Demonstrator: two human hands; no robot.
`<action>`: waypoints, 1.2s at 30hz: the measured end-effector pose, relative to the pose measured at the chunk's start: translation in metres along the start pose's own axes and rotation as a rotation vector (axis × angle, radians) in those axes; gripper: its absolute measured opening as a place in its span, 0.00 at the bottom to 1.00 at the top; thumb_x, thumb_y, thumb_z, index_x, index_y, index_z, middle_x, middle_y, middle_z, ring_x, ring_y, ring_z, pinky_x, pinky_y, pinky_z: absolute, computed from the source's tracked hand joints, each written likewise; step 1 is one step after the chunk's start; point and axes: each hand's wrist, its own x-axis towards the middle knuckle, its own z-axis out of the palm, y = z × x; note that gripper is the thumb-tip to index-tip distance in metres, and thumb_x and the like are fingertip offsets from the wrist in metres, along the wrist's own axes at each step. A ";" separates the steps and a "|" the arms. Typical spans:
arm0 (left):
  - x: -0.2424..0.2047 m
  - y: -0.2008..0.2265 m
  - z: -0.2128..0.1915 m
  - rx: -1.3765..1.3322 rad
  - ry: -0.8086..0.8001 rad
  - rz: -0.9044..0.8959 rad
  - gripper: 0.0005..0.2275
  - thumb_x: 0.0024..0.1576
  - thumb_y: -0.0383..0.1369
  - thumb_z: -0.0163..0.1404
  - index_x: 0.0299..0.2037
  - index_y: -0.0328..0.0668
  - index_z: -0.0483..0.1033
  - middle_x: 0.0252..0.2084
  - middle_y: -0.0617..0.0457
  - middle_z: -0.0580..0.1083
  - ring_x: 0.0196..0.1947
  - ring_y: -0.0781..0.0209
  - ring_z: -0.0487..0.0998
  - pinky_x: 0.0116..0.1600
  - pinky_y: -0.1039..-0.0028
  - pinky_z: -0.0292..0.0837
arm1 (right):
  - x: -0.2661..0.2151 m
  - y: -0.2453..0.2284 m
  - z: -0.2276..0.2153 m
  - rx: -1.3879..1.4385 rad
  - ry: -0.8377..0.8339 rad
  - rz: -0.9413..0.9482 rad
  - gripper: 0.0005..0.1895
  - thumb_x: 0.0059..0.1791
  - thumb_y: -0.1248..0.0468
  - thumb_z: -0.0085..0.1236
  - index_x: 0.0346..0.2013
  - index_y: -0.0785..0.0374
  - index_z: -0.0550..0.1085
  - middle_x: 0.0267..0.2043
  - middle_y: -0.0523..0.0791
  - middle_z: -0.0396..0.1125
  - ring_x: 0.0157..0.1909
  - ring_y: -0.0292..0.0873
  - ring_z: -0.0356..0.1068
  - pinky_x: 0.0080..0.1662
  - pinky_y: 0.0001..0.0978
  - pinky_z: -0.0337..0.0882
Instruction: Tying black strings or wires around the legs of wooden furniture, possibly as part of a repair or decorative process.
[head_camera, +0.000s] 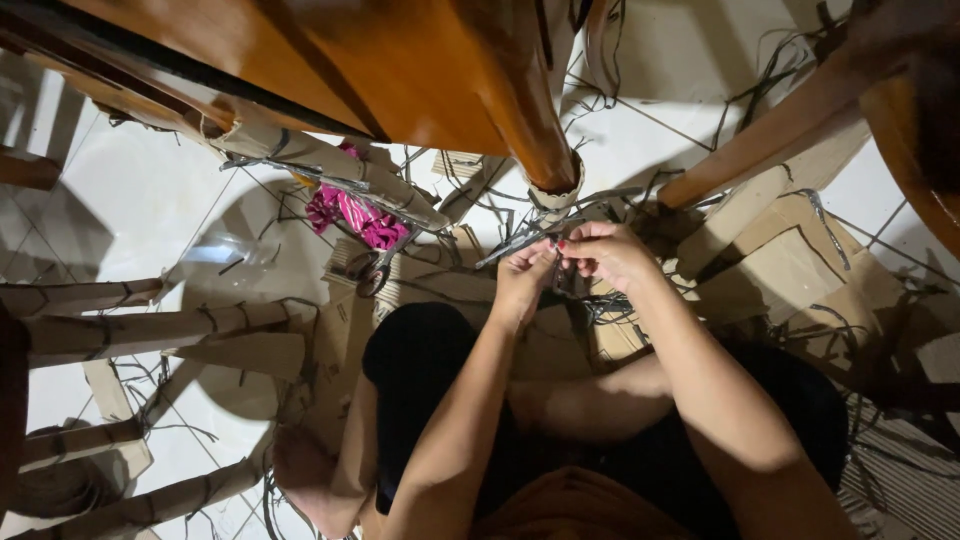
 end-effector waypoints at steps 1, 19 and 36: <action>-0.001 0.005 0.000 0.000 0.000 0.000 0.07 0.58 0.26 0.59 0.45 0.33 0.81 0.32 0.45 0.82 0.32 0.56 0.85 0.41 0.66 0.84 | 0.005 0.003 -0.003 0.000 0.000 0.000 0.13 0.43 0.66 0.74 0.34 0.60 0.75 0.27 0.50 0.73 0.22 0.36 0.70 0.23 0.20 0.69; -0.046 0.076 0.048 0.189 -0.006 0.115 0.02 0.57 0.26 0.57 0.35 0.38 0.82 0.19 0.63 0.72 0.20 0.78 0.71 0.29 0.89 0.65 | 0.005 0.003 -0.004 0.033 -0.106 0.021 0.10 0.44 0.68 0.70 0.36 0.59 0.75 0.32 0.49 0.74 0.29 0.41 0.74 0.26 0.22 0.69; -0.045 0.048 0.045 -0.038 0.121 -0.033 0.04 0.57 0.28 0.52 0.33 0.37 0.77 0.27 0.53 0.74 0.27 0.68 0.74 0.31 0.81 0.71 | -0.052 -0.042 0.022 -1.224 -0.046 -0.800 0.20 0.40 0.64 0.70 0.46 0.49 0.78 0.39 0.44 0.74 0.39 0.49 0.77 0.37 0.42 0.78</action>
